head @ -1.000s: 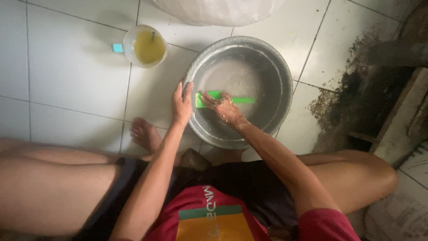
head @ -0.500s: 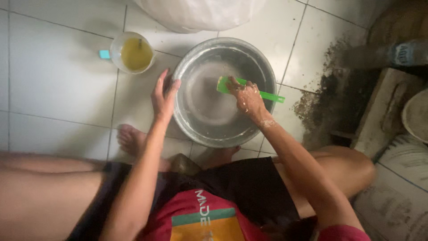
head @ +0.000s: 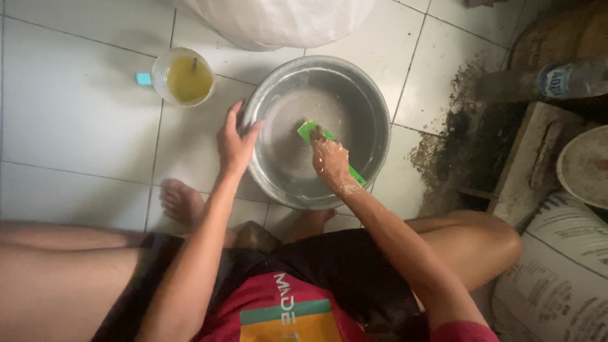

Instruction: The person scrapes dough from the inside of a large basin using a green plastic scraper and then kneads the dough by hand inside a large white container.

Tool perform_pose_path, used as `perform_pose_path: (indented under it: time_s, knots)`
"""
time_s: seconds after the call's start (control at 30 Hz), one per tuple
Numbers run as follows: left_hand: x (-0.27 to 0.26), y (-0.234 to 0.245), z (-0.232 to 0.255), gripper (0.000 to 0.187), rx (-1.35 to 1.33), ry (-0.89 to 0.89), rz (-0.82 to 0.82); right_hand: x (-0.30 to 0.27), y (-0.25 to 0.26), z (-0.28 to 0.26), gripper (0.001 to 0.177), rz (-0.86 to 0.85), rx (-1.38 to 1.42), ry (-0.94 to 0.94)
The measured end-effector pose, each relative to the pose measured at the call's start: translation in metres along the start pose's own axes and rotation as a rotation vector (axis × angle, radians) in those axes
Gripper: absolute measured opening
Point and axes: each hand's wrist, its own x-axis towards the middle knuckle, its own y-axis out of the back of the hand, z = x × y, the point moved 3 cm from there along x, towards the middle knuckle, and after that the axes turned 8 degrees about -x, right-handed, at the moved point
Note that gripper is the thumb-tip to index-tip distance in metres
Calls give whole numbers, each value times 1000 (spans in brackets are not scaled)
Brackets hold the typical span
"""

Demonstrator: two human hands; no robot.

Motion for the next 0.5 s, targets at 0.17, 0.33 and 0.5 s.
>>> perform_pose_path:
  time_s: [0.17, 0.33, 0.5]
  knots:
    - [28, -12, 10, 66, 32, -53, -118, 0, -9, 6, 40, 182, 38, 70]
    - [18, -25, -8, 61, 138, -109, -99, 0, -25, 3, 31, -99, -127, 50]
    - [11, -28, -24, 58, 196, -101, -80, 10, -18, -15, 51, 29, -80, 48]
